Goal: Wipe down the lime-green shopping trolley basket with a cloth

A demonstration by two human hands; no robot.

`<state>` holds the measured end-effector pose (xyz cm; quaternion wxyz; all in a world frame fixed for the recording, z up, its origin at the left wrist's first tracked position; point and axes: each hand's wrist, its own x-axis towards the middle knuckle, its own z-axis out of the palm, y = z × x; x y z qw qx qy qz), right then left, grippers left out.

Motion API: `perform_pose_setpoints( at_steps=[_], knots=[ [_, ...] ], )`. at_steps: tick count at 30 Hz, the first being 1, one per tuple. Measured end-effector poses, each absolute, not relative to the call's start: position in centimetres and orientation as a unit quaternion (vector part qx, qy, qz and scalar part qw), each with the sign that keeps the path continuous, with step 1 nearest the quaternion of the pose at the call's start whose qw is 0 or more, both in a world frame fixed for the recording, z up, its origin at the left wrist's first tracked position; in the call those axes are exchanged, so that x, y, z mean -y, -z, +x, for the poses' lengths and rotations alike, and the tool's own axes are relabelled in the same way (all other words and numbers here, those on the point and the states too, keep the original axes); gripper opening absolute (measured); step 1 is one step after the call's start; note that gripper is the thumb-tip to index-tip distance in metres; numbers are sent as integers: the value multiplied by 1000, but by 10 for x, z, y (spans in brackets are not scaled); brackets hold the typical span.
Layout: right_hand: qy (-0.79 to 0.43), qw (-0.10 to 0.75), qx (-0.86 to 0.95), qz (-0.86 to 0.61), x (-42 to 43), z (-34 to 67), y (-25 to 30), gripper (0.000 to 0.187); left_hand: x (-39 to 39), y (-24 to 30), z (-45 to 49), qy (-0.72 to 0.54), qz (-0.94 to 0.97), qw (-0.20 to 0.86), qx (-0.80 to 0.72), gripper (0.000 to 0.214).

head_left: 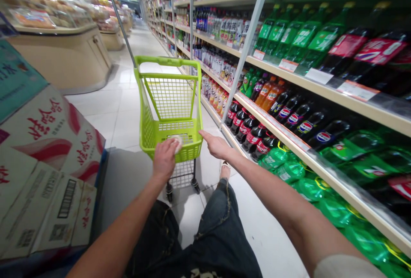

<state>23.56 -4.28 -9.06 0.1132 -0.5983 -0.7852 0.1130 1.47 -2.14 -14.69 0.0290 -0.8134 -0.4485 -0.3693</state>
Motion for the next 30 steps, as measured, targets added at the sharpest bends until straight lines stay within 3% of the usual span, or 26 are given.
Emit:
perform_pose_setpoints(
  at_steps=[4, 11, 19, 25, 30],
  knots=[
    [-124, 147, 779, -597, 44, 229, 99, 71, 23, 148, -9, 412, -752, 50, 512, 33],
    [-92, 165, 758, -624, 52, 218, 105, 64, 37, 146, 70, 350, -836, 34, 422, 32],
    [-42, 148, 752, -641, 58, 207, 113, 58, 43, 152, 5, 356, -791, 61, 495, 35],
    [22, 127, 755, -643, 63, 194, 123, 53, 47, 150, 56, 332, -845, 48, 416, 34],
    [27, 133, 762, -633, 64, 199, 130, 59, 44, 152, -3, 341, -850, 63, 397, 30]
  ],
)
